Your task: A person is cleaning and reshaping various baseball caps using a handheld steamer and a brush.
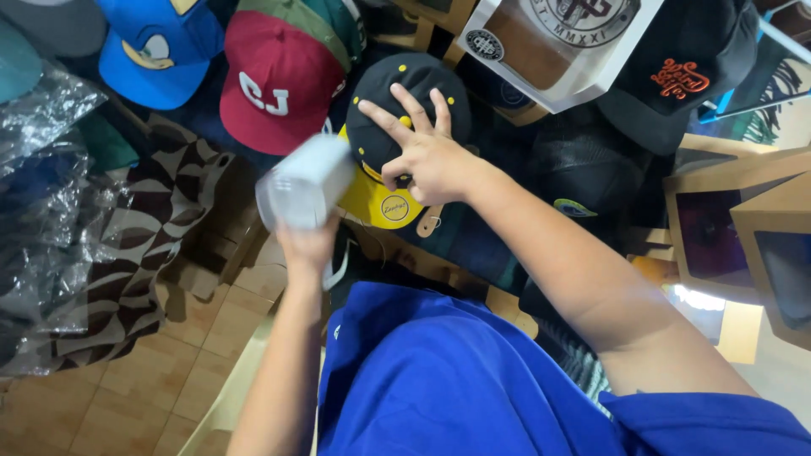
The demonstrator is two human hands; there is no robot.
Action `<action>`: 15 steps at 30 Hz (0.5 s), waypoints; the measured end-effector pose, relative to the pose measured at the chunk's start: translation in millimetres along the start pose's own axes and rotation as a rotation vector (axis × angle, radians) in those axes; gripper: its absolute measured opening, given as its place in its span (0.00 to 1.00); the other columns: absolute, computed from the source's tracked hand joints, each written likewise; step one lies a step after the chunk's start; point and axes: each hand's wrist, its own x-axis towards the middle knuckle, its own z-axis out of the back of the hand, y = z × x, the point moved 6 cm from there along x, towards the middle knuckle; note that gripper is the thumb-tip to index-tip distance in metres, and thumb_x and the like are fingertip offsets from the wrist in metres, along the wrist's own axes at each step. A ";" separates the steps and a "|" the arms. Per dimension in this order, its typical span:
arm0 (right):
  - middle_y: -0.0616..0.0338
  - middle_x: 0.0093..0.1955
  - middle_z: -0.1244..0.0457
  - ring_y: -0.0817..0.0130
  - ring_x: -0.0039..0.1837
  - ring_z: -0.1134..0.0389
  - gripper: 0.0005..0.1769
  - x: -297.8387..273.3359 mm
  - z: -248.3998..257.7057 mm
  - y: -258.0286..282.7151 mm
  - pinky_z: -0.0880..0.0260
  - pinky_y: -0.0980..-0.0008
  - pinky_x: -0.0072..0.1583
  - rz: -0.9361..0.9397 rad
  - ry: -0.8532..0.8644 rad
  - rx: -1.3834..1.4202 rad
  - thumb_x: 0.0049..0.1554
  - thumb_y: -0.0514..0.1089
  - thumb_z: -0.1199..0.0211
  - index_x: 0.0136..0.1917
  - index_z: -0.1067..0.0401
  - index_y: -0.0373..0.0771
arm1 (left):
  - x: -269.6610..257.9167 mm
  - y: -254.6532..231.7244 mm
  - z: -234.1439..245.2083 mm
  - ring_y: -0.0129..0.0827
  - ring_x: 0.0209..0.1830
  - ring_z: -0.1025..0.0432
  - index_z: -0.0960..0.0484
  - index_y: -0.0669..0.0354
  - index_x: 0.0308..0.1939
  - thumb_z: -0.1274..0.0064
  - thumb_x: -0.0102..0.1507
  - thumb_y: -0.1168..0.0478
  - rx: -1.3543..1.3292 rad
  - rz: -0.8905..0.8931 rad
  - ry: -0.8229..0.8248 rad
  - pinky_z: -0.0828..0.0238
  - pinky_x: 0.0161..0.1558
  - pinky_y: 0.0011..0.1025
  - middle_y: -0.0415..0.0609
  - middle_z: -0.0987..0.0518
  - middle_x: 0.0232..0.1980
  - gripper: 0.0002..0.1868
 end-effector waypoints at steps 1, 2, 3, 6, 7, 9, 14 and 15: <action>0.60 0.87 0.76 0.36 0.84 0.84 0.18 0.6 -1.6 -3.0 0.86 0.23 0.74 -0.005 -0.002 0.002 0.44 0.33 0.35 0.39 0.23 0.61 | -23.0 8.8 -9.5 0.47 0.54 0.25 0.26 0.52 0.64 0.43 0.54 0.51 0.002 -0.002 0.005 0.27 0.54 0.42 0.53 0.20 0.58 0.34; 0.60 0.87 0.75 0.35 0.84 0.83 0.18 1.5 -2.7 -3.5 0.84 0.22 0.74 0.013 -0.032 -0.001 0.44 0.33 0.35 0.37 0.23 0.61 | -48.1 24.9 -19.4 0.45 0.56 0.26 0.26 0.51 0.66 0.46 0.57 0.52 -0.232 0.101 0.026 0.28 0.56 0.41 0.52 0.21 0.60 0.31; 0.59 0.87 0.74 0.35 0.84 0.82 0.17 2.5 -4.3 -3.6 0.82 0.20 0.74 0.032 -0.063 -0.005 0.44 0.33 0.36 0.35 0.23 0.60 | -73.9 40.8 -29.8 0.43 0.57 0.26 0.26 0.50 0.67 0.48 0.60 0.54 -0.466 0.203 0.045 0.30 0.59 0.40 0.51 0.22 0.62 0.29; 0.58 0.87 0.74 0.36 0.84 0.83 0.13 1.8 -0.7 -2.2 0.84 0.24 0.75 0.030 -0.063 0.003 0.48 0.39 0.31 0.38 0.22 0.62 | -94.3 69.2 -56.6 0.39 0.60 0.28 0.27 0.48 0.69 0.53 0.67 0.56 -0.937 0.416 0.067 0.32 0.64 0.38 0.50 0.24 0.66 0.25; 0.58 0.87 0.74 0.36 0.84 0.83 0.13 2.3 -0.7 -0.6 0.84 0.24 0.75 0.031 -0.060 0.002 0.48 0.39 0.31 0.38 0.22 0.62 | -102.1 60.3 -55.4 0.39 0.60 0.28 0.27 0.48 0.69 0.53 0.67 0.56 -0.939 0.418 0.066 0.32 0.64 0.38 0.50 0.24 0.66 0.25; 0.59 0.87 0.73 0.38 0.84 0.81 0.16 2.7 0.2 -0.7 0.84 0.26 0.75 -0.002 -0.045 -0.011 0.48 0.37 0.32 0.39 0.21 0.63 | -117.4 16.1 -65.2 0.46 0.64 0.26 0.47 0.30 0.78 0.41 0.55 0.44 0.347 -0.177 0.394 0.32 0.55 0.36 0.39 0.32 0.77 0.49; 0.59 0.87 0.71 0.38 0.84 0.80 0.15 1.8 1.3 0.4 0.84 0.26 0.75 -0.002 -0.084 0.018 0.48 0.36 0.31 0.39 0.20 0.61 | -127.4 -5.5 -84.9 0.50 0.40 0.21 0.50 0.45 0.80 0.41 0.62 0.50 0.387 -0.537 0.385 0.23 0.42 0.46 0.54 0.23 0.65 0.47; 0.60 0.87 0.71 0.39 0.84 0.81 0.16 1.5 2.3 -0.2 0.85 0.26 0.75 -0.010 -0.070 0.027 0.47 0.35 0.31 0.39 0.20 0.61 | -127.0 -3.8 -81.6 0.48 0.44 0.21 0.47 0.46 0.79 0.40 0.61 0.51 0.347 -0.545 0.351 0.23 0.45 0.43 0.52 0.26 0.72 0.46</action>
